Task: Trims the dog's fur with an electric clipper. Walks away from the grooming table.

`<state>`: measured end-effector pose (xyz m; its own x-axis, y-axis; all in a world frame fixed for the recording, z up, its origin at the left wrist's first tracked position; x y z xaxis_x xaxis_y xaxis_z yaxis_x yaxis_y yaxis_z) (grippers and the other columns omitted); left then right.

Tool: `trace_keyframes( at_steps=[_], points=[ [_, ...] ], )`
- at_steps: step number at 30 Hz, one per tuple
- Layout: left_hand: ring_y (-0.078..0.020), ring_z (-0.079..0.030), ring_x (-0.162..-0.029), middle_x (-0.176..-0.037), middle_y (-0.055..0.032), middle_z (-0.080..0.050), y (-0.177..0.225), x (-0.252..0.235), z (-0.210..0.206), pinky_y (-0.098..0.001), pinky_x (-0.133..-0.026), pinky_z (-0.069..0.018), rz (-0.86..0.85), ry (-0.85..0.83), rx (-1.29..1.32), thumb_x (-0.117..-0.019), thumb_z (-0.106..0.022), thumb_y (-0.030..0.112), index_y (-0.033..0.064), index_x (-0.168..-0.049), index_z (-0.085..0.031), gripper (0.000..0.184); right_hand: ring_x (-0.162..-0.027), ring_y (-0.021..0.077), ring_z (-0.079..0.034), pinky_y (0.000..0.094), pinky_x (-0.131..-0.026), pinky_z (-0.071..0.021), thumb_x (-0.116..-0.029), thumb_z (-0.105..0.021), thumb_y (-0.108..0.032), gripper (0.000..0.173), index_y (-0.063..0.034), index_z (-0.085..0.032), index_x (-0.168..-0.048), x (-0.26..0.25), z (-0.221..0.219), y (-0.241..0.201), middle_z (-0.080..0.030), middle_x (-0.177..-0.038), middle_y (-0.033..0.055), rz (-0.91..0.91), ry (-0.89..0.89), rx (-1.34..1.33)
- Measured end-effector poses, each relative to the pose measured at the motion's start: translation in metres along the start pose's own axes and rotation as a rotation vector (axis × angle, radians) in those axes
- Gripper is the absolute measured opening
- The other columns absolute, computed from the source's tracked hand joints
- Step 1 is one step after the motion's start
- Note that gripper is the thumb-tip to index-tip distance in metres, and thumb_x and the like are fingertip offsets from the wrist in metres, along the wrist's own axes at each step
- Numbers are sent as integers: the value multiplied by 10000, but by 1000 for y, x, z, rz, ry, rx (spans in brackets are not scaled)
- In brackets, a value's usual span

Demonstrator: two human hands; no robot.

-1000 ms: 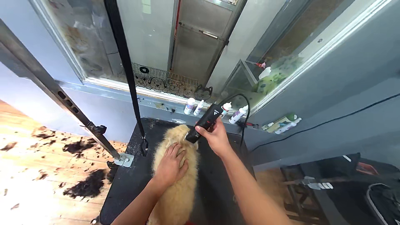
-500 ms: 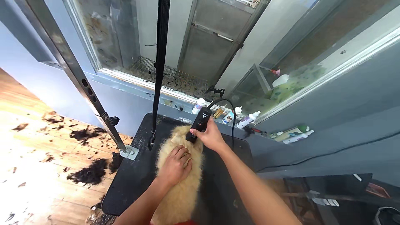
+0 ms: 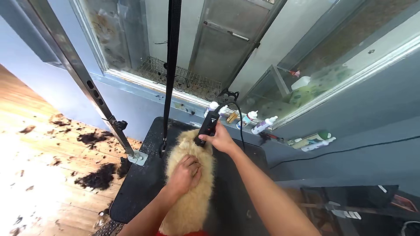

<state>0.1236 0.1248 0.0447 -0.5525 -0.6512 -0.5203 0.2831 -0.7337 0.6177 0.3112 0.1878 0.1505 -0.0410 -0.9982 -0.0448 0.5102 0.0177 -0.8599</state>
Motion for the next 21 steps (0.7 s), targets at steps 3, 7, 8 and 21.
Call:
trace_keyframes(
  at_steps=[3, 7, 8, 21],
  points=[
    [-118, -641, -1140, -1064, 3, -719, 0, 2, 1, -279, -997, -542, 2, -11, 12, -987, -617, 262, 132, -980, -775, 205, -1024, 202, -736, 393, -898, -646, -777, -881, -62, 682, -24, -491, -1335, -5, 8, -9, -734, -1111, 100, 61, -1, -128],
    [-108, -645, -1132, -1066, 3, -720, 0, 0, 0, -265, -992, -542, 22, -32, 16, -984, -612, 259, 134, -975, -776, 206, -1039, 205, -733, 397, -888, -651, -792, -887, -109, 741, -37, -443, -1381, -16, 6, -6, -720, -1138, 106, 88, 167, -123],
    [-109, -644, -1132, -1066, 1, -719, 0, -1, -1, -266, -991, -542, 23, -36, 19, -985, -611, 256, 131, -976, -776, 208, -1038, 187, -730, 386, -894, -647, -789, -892, -129, 753, -44, -443, -1387, -17, 2, -4, -719, -1139, 96, 79, 157, -90],
    [-121, -656, -1107, -1060, -10, -725, 3, -2, -7, -266, -980, -547, 24, -66, 48, -983, -610, 238, 121, -983, -774, 202, -1025, 181, -729, 382, -898, -640, -778, -887, -115, 709, -30, -482, -1355, -20, 3, 15, -721, -1121, 98, 64, 62, -82]
  ],
)
Point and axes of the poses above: each hand's wrist, its own x-axis away from the middle knuckle, its own z-axis out of the back of the hand, y = z × x, the point moved 4 cm from there along -x, towards the middle knuckle
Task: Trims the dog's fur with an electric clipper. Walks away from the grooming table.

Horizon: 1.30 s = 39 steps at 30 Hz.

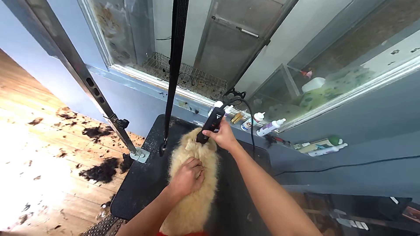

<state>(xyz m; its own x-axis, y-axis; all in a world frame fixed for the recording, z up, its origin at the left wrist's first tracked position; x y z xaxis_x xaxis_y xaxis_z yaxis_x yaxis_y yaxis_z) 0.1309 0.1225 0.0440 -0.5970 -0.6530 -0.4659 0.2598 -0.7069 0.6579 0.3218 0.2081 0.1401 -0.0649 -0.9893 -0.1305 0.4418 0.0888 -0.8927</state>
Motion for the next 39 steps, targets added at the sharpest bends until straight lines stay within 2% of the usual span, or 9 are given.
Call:
trace_keyframes(
  at_steps=[5, 11, 13, 16, 19, 21, 25, 33, 39],
  points=[
    [-124, -657, -1097, -1051, -10, -727, -1, 0, -1, -272, -972, -547, 0, -1, 17, -976, -616, 240, 128, -978, -775, 195, -1033, 162, -717, 363, -946, -612, -760, -896, -127, 694, -14, -519, -1331, 1, -1, 3, -717, -1125, 93, -25, -122, -24],
    [-116, -672, -1050, -1035, -13, -727, -2, -2, 2, -268, -927, -570, 21, 26, 16, -959, -623, 249, 126, -970, -768, 191, -1019, 198, -734, 390, -897, -642, -781, -884, -128, 717, -18, -476, -1360, -2, 6, 13, -726, -1114, 107, -18, 11, -56],
    [-133, -696, -957, -1118, -81, -692, -3, -9, 8, -306, -832, -615, 74, 100, 38, -955, -644, 279, 88, -1069, -738, 241, -1014, 199, -727, 399, -913, -633, -772, -888, -136, 705, -10, -495, -1343, 4, 0, 18, -714, -1118, 111, -20, -47, -70],
    [-130, -650, -750, -1405, -120, -564, -9, -29, 21, -352, -647, -599, 282, 142, 111, -1011, -566, 368, 101, -1376, -596, 453, -1017, 203, -732, 400, -902, -642, -782, -872, -84, 655, -22, -509, -1324, 20, -2, 14, -724, -1136, 95, 28, -87, -108],
    [-189, -662, -747, -1338, -78, -620, -15, -47, 19, -438, -678, -592, 467, 15, 65, -1017, -532, 415, 161, -1541, -392, 599, -1019, 235, -731, 416, -880, -645, -818, -840, -25, 567, -23, -531, -1293, 35, 4, 16, -728, -1164, 98, 129, 40, -151],
    [-269, -724, -908, -1317, -108, -652, -15, -49, 13, -512, -780, -608, 500, -98, -35, -975, -577, 404, 131, -1533, -395, 647, -1001, 265, -735, 428, -841, -648, -819, -828, -1, 547, -14, -533, -1279, 37, 12, 21, -728, -1176, 123, 163, 183, -194],
    [-244, -648, -1186, -1498, -76, -518, -16, -46, -1, -454, -933, -576, 489, -312, -177, -1020, -478, 427, 134, -1436, -561, 515, -1001, 290, -742, 431, -827, -654, -821, -800, 46, 528, 5, -518, -1265, 25, 23, 17, -728, -1164, 151, 132, 229, -278],
    [-233, -662, -1145, -1327, -96, -629, -10, -38, -4, -404, -912, -586, 340, -240, -231, -1031, -473, 360, 111, -1239, -702, 397, -1012, 166, -731, 376, -914, -636, -780, -892, -139, 702, -32, -493, -1348, 1, 4, 24, -727, -1114, 79, -46, -13, -28],
    [-253, -681, -1111, -1251, -133, -670, -5, -31, -5, -398, -937, -575, 295, -243, -184, -1008, -480, 220, 63, -1217, -706, 346, -1006, 208, -741, 394, -871, -653, -787, -872, -102, 657, -16, -499, -1321, -10, 13, 15, -736, -1113, 101, 8, 16, -86]
  ],
)
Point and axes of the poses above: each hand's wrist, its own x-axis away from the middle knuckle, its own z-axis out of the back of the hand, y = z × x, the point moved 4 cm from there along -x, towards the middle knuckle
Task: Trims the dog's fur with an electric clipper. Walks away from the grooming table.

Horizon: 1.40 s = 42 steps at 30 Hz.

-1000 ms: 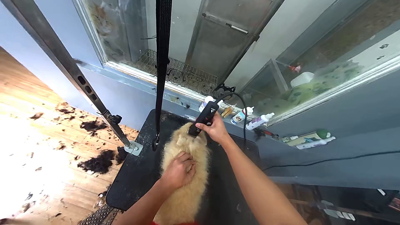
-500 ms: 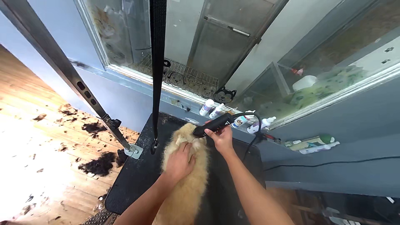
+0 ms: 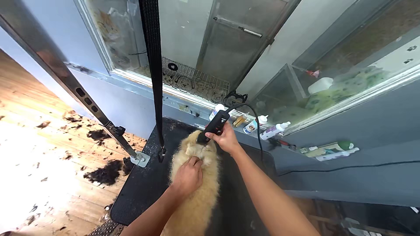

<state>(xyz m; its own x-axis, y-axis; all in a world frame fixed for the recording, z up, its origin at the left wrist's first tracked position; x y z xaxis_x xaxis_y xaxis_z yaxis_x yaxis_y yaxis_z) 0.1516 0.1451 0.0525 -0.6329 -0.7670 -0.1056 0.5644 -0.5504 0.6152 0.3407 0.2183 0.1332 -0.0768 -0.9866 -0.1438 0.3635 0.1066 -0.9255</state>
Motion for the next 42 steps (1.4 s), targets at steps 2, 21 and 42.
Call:
trace_keyframes(
  at_steps=[2, 21, 42],
  points=[
    [-253, -687, -1096, -1235, -141, -674, 1, 1, 1, -392, -930, -579, -1, -6, 3, -1000, -482, 186, 52, -1204, -709, 334, -1003, 204, -738, 395, -874, -650, -780, -878, -103, 662, -20, -501, -1318, 0, -3, 4, -731, -1112, 98, -12, -11, 6],
    [-315, -627, -1191, -1283, -118, -650, -10, -38, 21, -526, -965, -529, 386, -201, -164, -962, -484, 628, 195, -1415, -588, 634, -1030, 281, -723, 453, -917, -630, -785, -857, -12, 785, -3, -377, -1406, -15, 3, 8, -706, -1109, 159, 15, 77, -189],
    [-304, -603, -1161, -1226, -122, -644, -13, -12, 5, -482, -946, -518, 290, -36, -160, -946, -546, 531, 171, -1281, -698, 515, -1025, 148, -703, 382, -939, -600, -732, -922, -207, 852, -55, -430, -1410, -12, -21, 8, -699, -1118, 77, -134, -156, 212]
  ],
)
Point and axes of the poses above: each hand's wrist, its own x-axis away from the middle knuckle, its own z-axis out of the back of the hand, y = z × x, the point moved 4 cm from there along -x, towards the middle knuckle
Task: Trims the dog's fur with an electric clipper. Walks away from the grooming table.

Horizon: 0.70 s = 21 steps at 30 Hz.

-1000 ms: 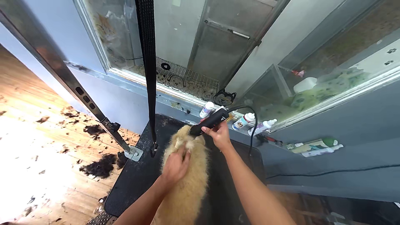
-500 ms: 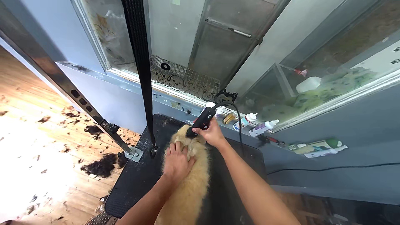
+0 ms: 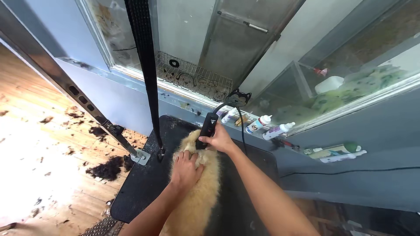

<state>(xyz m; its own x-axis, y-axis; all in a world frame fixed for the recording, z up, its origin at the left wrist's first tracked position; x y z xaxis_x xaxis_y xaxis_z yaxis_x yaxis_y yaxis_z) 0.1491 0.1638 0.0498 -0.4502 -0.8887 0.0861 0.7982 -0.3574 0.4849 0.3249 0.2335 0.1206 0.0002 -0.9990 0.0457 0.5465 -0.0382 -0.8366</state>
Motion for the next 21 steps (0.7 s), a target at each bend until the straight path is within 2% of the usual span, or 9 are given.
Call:
trace_keyframes(
  at_steps=[4, 6, 8, 11, 17, 21],
  points=[
    [-294, -605, -1194, -1260, -115, -647, 1, 1, 3, -469, -974, -521, -12, -66, 13, -965, -564, 435, 162, -1306, -685, 453, -1032, 169, -726, 382, -934, -625, -731, -921, -138, 828, -42, -434, -1395, 1, 11, -3, -726, -1115, 84, 95, 124, -130],
    [-276, -626, -1183, -1235, -99, -671, 1, 2, 4, -452, -975, -531, -29, -65, 14, -975, -572, 369, 143, -1283, -698, 402, -1037, 156, -720, 372, -927, -625, -732, -920, -154, 837, -52, -426, -1400, 4, 10, 0, -720, -1122, 74, 117, 161, -95],
    [-265, -646, -1140, -1180, -92, -690, 0, 3, 3, -437, -949, -545, -56, -25, 16, -972, -582, 336, 123, -1244, -717, 371, -1024, 150, -710, 376, -933, -610, -731, -920, -165, 854, -50, -418, -1412, 6, 2, 4, -707, -1116, 76, 69, 96, -58],
    [-260, -641, -1140, -1175, -91, -685, 1, 2, 1, -433, -956, -537, -71, -21, 22, -974, -575, 319, 118, -1245, -713, 365, -1005, 155, -715, 384, -929, -611, -724, -923, -149, 827, -47, -446, -1392, 2, 0, 4, -709, -1106, 82, -5, -1, -67],
    [-263, -681, -1017, -1057, -88, -711, 1, 8, -2, -429, -871, -571, -198, 140, 24, -922, -614, 222, 85, -1143, -751, 294, -1026, 173, -732, 383, -926, -629, -729, -915, -109, 777, -36, -457, -1352, 1, 14, 10, -742, -1096, 70, 119, 136, -144],
    [-263, -680, -995, -1037, -88, -706, -2, 4, -1, -423, -855, -573, -191, 190, 37, -910, -625, 201, 79, -1139, -750, 289, -1012, 173, -715, 393, -935, -610, -727, -919, -118, 816, -35, -446, -1387, 3, 4, 18, -708, -1112, 94, -27, 9, -134]
  ],
)
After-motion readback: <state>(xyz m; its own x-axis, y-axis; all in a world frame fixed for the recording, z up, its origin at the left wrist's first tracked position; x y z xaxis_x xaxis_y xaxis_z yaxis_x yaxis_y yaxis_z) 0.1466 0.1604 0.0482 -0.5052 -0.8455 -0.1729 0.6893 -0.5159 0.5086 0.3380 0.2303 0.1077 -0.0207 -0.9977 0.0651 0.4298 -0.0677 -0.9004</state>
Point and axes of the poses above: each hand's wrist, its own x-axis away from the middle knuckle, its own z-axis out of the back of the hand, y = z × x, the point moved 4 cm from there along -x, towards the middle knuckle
